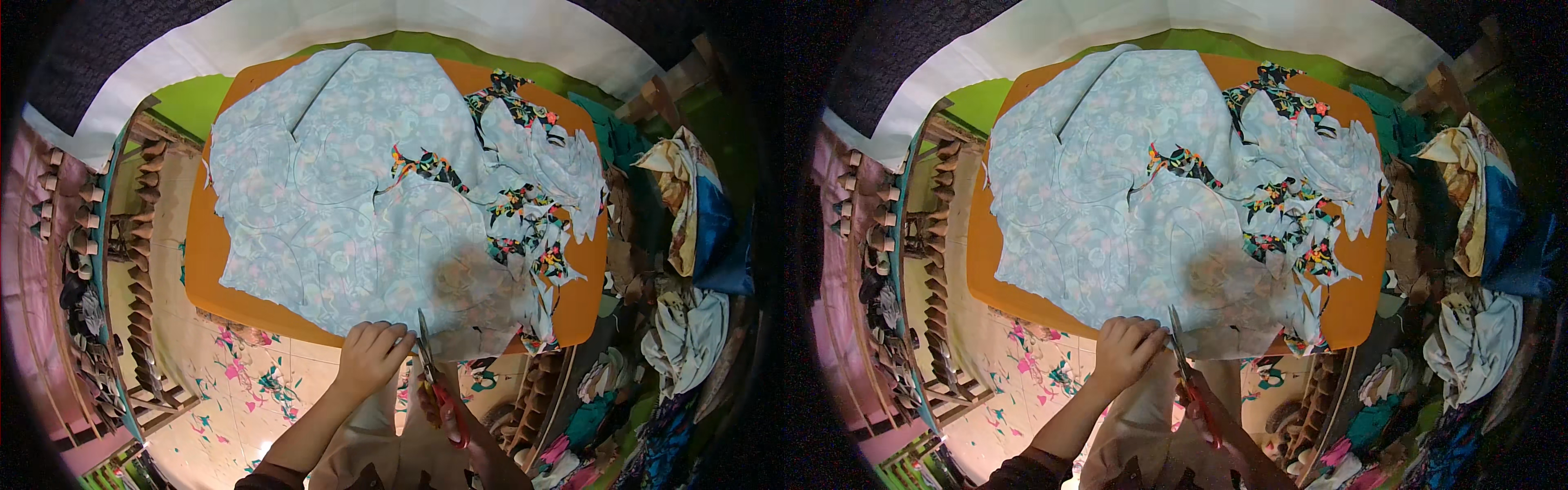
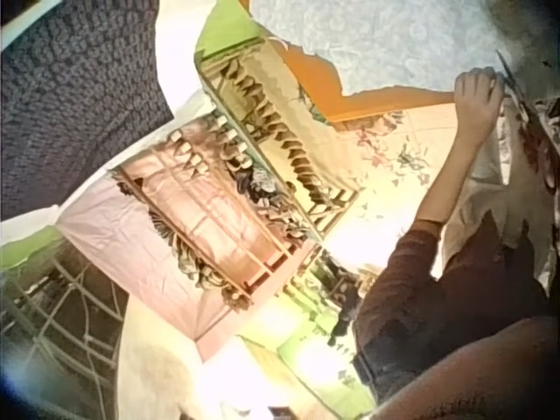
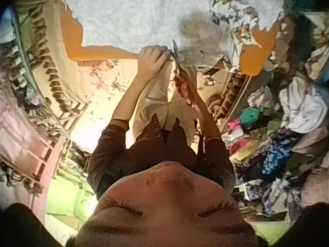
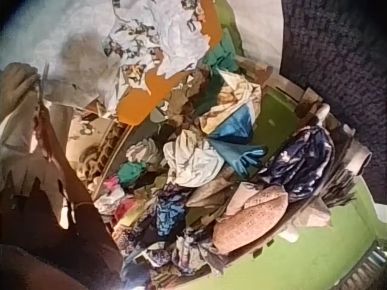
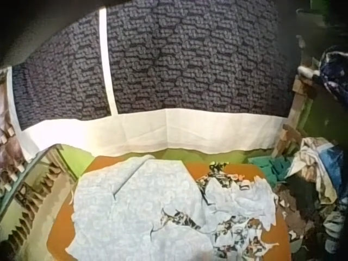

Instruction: Using scissors to cut pieces of patterned fabric on a table.

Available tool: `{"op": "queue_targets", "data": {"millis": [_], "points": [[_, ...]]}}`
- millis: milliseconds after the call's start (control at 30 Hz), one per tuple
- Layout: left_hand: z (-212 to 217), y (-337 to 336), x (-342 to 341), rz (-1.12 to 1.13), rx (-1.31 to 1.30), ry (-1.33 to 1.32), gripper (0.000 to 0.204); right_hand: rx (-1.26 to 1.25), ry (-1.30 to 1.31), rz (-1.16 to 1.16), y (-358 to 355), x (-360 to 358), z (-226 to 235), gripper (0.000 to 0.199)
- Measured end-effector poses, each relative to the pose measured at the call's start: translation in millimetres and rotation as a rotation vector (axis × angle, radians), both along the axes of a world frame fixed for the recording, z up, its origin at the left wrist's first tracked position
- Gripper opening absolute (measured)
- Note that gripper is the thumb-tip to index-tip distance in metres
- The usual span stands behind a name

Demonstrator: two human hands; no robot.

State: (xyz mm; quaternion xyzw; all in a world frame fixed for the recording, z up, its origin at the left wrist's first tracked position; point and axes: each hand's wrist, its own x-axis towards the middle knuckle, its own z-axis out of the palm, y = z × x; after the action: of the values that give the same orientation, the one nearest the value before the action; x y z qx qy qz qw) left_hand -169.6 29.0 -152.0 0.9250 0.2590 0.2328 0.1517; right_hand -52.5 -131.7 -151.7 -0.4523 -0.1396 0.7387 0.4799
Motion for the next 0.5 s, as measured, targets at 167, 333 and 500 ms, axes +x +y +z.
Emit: {"op": "queue_targets", "data": {"millis": [167,333,500], "points": [[-3,1,1,-0.011,-0.009,-0.017,0.023,-0.229,0.139,-0.083,2,-4,-7,0.067],[-4,2,-1,-0.011,-0.026,-0.052,0.023,-0.336,0.228,-0.121,3,-8,-1,0.073],[-5,6,-6,-0.066,-0.019,-0.083,0.024,-0.136,0.118,-0.127,6,-19,9,0.07]]}}
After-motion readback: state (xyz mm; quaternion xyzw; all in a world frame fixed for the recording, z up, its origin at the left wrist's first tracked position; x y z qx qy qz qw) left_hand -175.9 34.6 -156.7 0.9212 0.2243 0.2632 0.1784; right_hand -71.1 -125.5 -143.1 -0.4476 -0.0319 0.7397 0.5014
